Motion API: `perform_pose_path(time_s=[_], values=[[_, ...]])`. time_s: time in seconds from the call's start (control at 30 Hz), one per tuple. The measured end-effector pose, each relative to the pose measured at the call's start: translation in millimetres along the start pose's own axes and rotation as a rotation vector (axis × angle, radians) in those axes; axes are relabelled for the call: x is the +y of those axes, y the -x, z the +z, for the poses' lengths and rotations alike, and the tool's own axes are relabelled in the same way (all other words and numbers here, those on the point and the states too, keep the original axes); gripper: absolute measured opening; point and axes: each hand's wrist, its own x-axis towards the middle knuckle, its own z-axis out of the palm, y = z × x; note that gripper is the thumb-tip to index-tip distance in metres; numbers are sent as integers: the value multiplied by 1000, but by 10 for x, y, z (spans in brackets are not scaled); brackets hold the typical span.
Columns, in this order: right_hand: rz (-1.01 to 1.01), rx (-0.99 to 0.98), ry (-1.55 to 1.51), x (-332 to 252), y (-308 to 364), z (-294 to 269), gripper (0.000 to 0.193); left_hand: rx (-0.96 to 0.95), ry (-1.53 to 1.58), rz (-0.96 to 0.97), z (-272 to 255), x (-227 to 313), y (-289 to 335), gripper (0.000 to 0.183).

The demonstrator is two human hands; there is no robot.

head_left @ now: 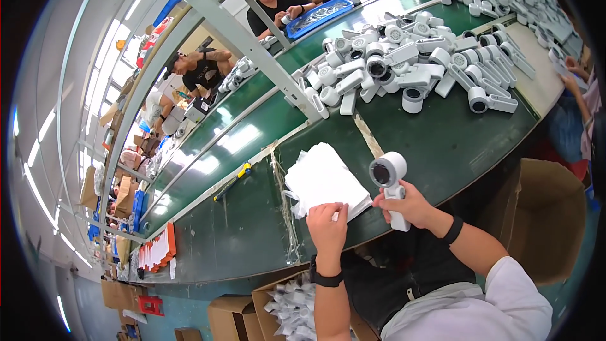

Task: The person picks up a handheld fan from a pile, slides it into a plastic bag by hand, and places the bagged fan into a cardboard box. This process is repeated for additional fans throughout the video.

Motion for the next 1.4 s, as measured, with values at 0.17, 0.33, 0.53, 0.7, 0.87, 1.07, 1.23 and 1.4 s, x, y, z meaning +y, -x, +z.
perform_pose_path(time_s=[0.17,0.33,0.53,0.7,0.87,1.07,1.23,1.4], values=[[-293,235,600,-15,-152,340,37,-4,-17,3,30,60,5,9],[-267,6,393,-62,-256,515,37,-42,4,-15,20,16,0,9],[-157,133,506,25,-286,401,32,10,183,-261,-28,-196,56,18],[-158,108,391,-66,-215,451,37,0,199,-265,-42,-207,53,20],[-99,-62,283,-31,-193,529,40,5,207,-255,-13,-124,23,21],[-16,56,457,-10,-286,459,40,29,216,-280,6,-244,49,20],[25,93,390,-56,-243,448,34,46,328,-440,-63,-237,27,19],[-124,88,323,-78,-190,481,34,-35,276,-354,-67,-161,10,19]])
